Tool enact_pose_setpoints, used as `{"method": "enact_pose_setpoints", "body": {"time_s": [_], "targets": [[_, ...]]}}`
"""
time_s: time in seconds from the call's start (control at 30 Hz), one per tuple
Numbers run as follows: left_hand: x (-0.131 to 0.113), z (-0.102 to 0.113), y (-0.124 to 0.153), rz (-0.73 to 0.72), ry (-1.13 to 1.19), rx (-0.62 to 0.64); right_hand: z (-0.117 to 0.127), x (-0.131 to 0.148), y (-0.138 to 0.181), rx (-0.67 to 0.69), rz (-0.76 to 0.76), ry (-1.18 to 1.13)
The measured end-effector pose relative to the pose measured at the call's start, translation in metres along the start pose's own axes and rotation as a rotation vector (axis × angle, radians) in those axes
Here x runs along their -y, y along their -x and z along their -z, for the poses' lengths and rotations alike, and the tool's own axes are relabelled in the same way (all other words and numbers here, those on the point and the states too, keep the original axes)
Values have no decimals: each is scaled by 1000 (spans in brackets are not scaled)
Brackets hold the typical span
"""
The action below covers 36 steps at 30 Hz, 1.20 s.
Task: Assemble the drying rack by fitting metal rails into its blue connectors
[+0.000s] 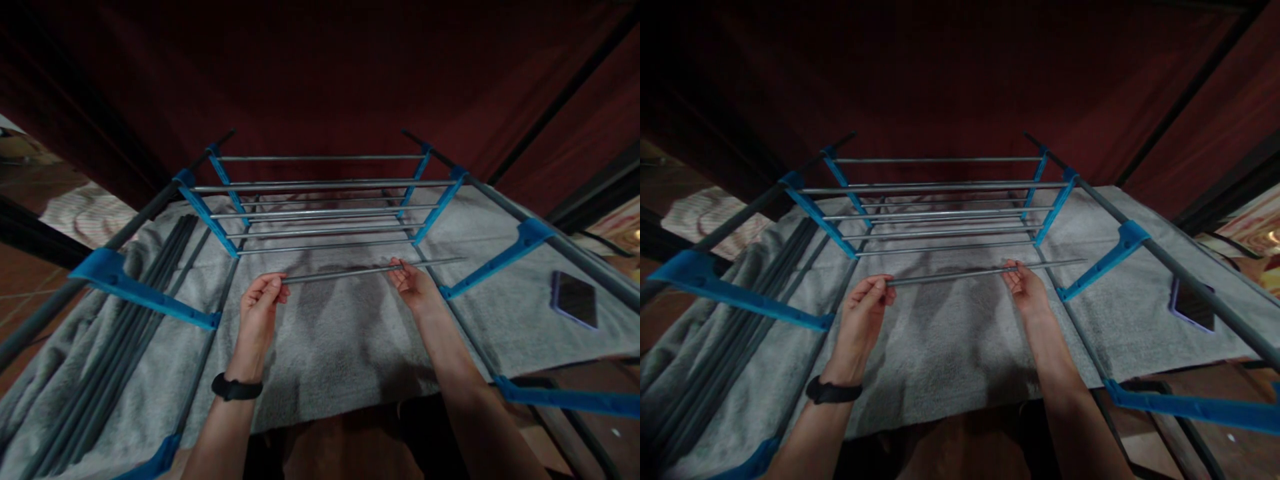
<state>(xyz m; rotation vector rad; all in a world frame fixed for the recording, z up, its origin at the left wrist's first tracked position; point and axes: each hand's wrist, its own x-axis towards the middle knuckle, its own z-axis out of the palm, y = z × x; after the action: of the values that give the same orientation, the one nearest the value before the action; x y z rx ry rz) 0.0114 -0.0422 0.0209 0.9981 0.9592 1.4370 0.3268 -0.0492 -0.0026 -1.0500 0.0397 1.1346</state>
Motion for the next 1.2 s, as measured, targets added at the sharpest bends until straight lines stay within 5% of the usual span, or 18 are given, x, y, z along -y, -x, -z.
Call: {"method": "enact_pose_setpoints", "body": {"time_s": [0.23,0.7,1.2], "targets": [[-9,0,10,131,223,320,5,0,-4,71,40,15],[-9,-5,32,417,299,944,3,-3,1,170,211,79],[-10,-13,25,387,289,671,-12,-12,27,255,263,131]]}}
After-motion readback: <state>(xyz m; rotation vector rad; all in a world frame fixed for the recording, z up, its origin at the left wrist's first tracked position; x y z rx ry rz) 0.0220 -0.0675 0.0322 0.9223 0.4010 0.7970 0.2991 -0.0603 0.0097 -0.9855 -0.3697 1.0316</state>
